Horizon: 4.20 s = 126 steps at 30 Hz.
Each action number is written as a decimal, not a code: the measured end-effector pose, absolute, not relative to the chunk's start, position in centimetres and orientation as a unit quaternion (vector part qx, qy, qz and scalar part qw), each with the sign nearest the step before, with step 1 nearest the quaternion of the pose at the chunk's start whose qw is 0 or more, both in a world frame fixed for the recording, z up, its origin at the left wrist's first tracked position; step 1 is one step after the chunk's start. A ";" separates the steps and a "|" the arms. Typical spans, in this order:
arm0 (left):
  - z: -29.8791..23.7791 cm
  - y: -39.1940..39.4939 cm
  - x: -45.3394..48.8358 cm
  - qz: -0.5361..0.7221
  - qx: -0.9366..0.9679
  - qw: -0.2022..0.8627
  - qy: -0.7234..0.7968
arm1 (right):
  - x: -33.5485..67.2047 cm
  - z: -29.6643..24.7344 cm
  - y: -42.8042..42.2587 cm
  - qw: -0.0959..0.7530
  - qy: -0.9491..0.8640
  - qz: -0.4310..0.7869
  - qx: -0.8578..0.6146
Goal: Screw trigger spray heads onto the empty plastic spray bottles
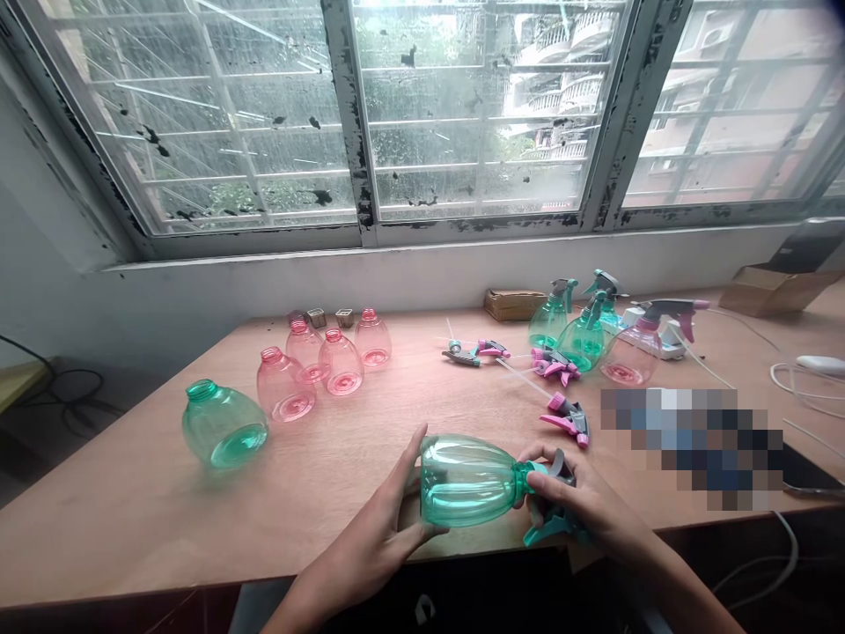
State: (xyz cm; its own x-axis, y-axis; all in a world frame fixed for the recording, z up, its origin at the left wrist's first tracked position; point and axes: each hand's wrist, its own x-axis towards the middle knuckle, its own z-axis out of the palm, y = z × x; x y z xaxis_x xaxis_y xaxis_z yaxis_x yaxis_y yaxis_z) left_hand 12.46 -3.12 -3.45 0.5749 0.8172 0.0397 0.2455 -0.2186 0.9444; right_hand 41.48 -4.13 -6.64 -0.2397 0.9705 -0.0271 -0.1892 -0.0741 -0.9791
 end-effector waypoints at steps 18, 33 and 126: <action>-3.3 -3.1 11.8 0.231 0.752 0.464 0.408 | 41.6 -6.8 -3.9 0.476 -0.485 0.609 -0.409; -2.9 -3.2 12.5 0.248 0.734 0.461 0.433 | 41.5 -6.3 -4.3 0.467 -0.495 0.600 -0.420; -2.8 -2.9 12.1 0.234 0.719 0.511 0.408 | 41.7 -6.8 -4.1 0.455 -0.500 0.608 -0.416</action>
